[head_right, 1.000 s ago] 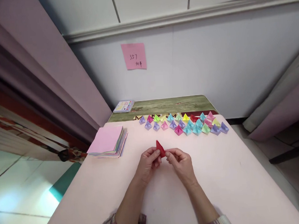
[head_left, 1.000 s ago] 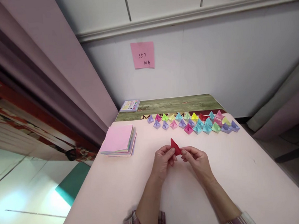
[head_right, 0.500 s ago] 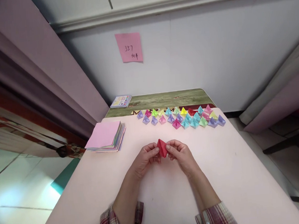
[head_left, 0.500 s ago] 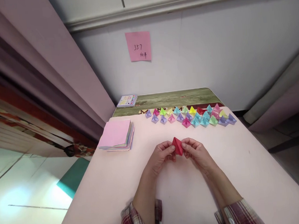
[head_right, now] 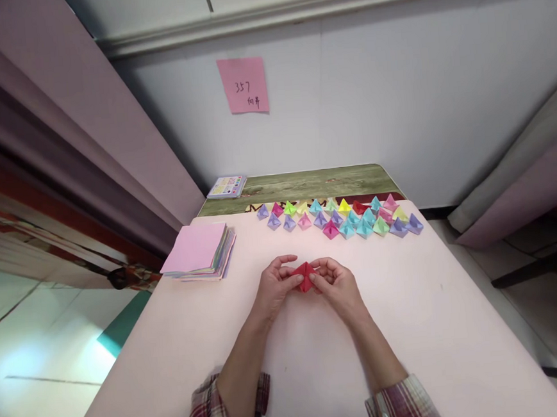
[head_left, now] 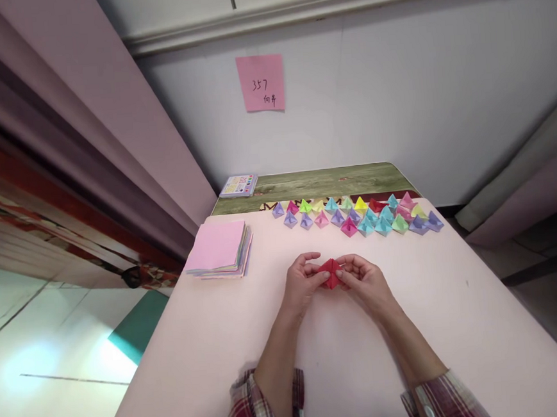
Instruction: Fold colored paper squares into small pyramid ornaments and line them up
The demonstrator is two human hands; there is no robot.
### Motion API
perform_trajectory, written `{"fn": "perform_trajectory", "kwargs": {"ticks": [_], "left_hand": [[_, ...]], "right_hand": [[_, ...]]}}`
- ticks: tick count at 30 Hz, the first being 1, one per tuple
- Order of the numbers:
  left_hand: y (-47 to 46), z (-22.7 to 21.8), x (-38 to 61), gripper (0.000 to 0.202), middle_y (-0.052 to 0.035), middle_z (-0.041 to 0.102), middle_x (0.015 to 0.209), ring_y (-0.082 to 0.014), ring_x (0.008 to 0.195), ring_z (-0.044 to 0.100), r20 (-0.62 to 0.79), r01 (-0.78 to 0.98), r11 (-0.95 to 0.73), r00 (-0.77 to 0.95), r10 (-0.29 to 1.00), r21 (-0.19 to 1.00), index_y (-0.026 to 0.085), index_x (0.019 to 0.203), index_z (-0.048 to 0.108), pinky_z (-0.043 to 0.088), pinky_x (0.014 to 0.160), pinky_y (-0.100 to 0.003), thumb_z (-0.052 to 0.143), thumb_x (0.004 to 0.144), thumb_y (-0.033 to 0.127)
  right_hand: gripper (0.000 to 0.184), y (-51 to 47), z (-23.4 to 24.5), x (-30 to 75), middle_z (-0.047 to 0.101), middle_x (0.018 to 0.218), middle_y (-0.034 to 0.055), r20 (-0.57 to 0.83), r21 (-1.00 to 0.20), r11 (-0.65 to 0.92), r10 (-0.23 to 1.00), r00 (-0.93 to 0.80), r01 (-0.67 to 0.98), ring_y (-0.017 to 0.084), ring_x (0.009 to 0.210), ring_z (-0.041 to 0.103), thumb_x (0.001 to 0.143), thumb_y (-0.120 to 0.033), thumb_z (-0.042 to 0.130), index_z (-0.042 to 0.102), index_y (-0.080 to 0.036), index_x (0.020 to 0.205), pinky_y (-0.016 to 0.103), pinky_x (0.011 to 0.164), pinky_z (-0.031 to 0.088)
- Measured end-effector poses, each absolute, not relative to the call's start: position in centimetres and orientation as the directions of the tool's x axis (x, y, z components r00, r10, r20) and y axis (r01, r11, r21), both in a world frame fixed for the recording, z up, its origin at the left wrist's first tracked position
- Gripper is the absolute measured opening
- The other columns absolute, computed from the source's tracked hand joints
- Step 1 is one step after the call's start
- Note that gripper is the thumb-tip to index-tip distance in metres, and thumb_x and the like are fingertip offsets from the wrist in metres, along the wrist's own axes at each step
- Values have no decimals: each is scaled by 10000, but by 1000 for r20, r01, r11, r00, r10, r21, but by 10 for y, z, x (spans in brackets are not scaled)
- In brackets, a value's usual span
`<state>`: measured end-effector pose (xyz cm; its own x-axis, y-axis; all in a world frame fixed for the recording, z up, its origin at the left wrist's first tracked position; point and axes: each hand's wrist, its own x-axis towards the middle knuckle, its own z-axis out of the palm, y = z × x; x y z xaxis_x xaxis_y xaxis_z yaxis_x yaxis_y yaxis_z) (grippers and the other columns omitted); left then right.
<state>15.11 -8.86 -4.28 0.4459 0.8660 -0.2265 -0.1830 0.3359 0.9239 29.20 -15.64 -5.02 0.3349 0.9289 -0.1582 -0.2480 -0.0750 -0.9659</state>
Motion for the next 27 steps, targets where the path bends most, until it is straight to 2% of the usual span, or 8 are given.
{"fn": "perform_trajectory", "kwargs": {"ticks": [3, 8, 14, 18, 27], "left_hand": [[-89, -47, 153, 525, -9, 694, 698, -140, 602, 639, -235, -211, 351, 432, 871, 912, 143, 1031, 617, 511, 640, -271, 845, 569, 242], [-92, -49, 154, 352, -71, 711, 720, -162, 639, 660, -312, -211, 458, 491, 813, 863, 100, 832, 667, 536, 642, -286, 842, 589, 286], [-93, -46, 153, 349, -69, 701, 667, -161, 582, 654, -355, -151, 491, 515, 780, 858, 97, 839, 680, 542, 558, -273, 825, 623, 329], [-92, -43, 152, 318, -72, 709, 675, -157, 558, 658, -374, -140, 516, 534, 758, 845, 102, 836, 687, 541, 540, -260, 810, 636, 318], [-89, -43, 149, 256, -117, 721, 686, -200, 596, 694, -367, -218, 561, 564, 740, 798, 84, 816, 682, 561, 575, -283, 713, 686, 303]], "right_hand": [[392, -155, -54, 291, 673, 734, 21, -132, -973, -54, 927, 352, -223, 151, 626, 590, 661, -407, 807, 690, -203, 974, 256, 572, 458], [267, -154, -58, 287, 711, 775, 35, -58, -986, 12, 907, 417, -164, 156, 644, 611, 702, -385, 770, 718, -204, 891, 281, 620, 492], [181, -155, -57, 287, 702, 837, 40, 41, -997, 63, 906, 422, -39, 160, 652, 625, 742, -338, 723, 738, -224, 881, 294, 621, 518], [131, -156, -54, 290, 661, 921, 55, 167, -986, 154, 906, 388, 65, 182, 765, 623, 754, -303, 690, 764, -250, 848, 295, 656, 513], [265, -158, -58, 296, 637, 1007, 74, 278, -938, 205, 926, 255, 280, 211, 877, 616, 804, -179, 562, 771, -281, 929, 309, 695, 499]]}}
